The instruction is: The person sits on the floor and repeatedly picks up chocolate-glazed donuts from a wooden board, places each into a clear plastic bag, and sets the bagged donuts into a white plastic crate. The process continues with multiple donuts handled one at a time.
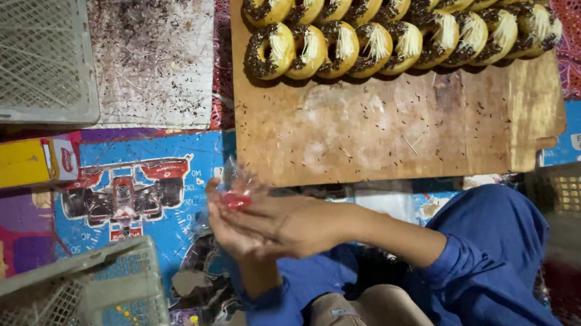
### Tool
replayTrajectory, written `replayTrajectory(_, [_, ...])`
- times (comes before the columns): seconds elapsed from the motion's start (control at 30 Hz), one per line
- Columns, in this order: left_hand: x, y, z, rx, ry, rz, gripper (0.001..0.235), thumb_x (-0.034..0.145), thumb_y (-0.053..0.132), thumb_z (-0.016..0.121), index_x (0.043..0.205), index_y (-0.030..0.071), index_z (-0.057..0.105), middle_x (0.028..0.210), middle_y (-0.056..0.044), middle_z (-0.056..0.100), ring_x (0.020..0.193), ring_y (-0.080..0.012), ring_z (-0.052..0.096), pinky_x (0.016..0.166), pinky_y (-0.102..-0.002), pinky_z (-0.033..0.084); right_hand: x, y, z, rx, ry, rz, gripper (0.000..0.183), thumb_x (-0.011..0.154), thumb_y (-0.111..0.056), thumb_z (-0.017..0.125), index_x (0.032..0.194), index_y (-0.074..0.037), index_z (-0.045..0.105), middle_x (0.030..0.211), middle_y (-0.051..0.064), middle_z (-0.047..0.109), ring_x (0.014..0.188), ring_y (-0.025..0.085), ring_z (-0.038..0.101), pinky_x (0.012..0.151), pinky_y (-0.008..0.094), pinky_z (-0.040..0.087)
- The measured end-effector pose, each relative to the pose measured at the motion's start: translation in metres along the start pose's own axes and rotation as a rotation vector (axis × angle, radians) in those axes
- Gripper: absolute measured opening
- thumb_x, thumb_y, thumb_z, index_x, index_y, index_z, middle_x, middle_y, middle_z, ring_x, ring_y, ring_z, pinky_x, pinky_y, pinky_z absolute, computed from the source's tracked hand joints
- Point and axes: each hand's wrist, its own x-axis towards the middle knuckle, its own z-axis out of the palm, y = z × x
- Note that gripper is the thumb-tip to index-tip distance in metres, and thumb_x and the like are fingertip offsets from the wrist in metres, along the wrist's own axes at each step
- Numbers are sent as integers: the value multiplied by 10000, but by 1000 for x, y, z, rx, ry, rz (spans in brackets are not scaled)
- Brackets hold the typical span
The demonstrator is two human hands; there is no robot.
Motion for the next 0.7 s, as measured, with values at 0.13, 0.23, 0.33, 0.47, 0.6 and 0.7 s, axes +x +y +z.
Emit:
replayTrajectory(0.13, [24,20,-6,-126,204,139,322,1092,416,653,1242,135,611,1308,-162,588,1243,-317,597,1158,-536,438,-11,43,-39,232,-110,286,433,822,-498,793,1179,-255,778,1258,22,794,1188,195,766,1033,355,615])
replayTrajectory(0.23, [34,35,-17,-305,164,45,352,1069,473,638,1268,184,604,1414,-100,565,1345,-273,578,1245,-521,436,9,131,-84,-279,634,625,791,838,-581,802,1410,-72,604,1349,184,603,1249,322,601,1070,509,529])
replayTrajectory(0.33, [36,31,-15,-267,336,5,495,927,547,648,1236,161,631,1392,-156,589,1327,-299,568,1139,-567,446,13,198,-97,-744,629,544,1216,583,-818,857,1389,48,575,1396,265,447,1364,446,351,1148,634,248])
replayTrajectory(0.47, [34,18,-4,-536,242,-145,597,899,573,659,1285,117,640,1431,-244,549,1350,-375,514,1117,-595,375,22,241,-92,-849,511,612,1005,636,-827,816,1262,-58,655,1424,195,450,1432,392,314,1252,606,156])
replayTrajectory(0.6, [29,8,7,-604,230,-143,659,902,580,648,1300,59,582,1483,-283,505,1408,-425,465,1172,-628,330,8,200,-82,-731,769,505,891,730,-846,781,1261,-133,719,1386,190,485,1352,386,402,1155,600,266])
replayTrajectory(0.7, [25,-5,13,-741,261,-102,694,906,562,652,1353,40,554,1500,-319,473,1434,-449,421,1188,-633,296,-41,109,-61,-470,897,517,841,679,-696,796,1245,-77,730,1277,173,510,1255,359,478,1085,542,378])
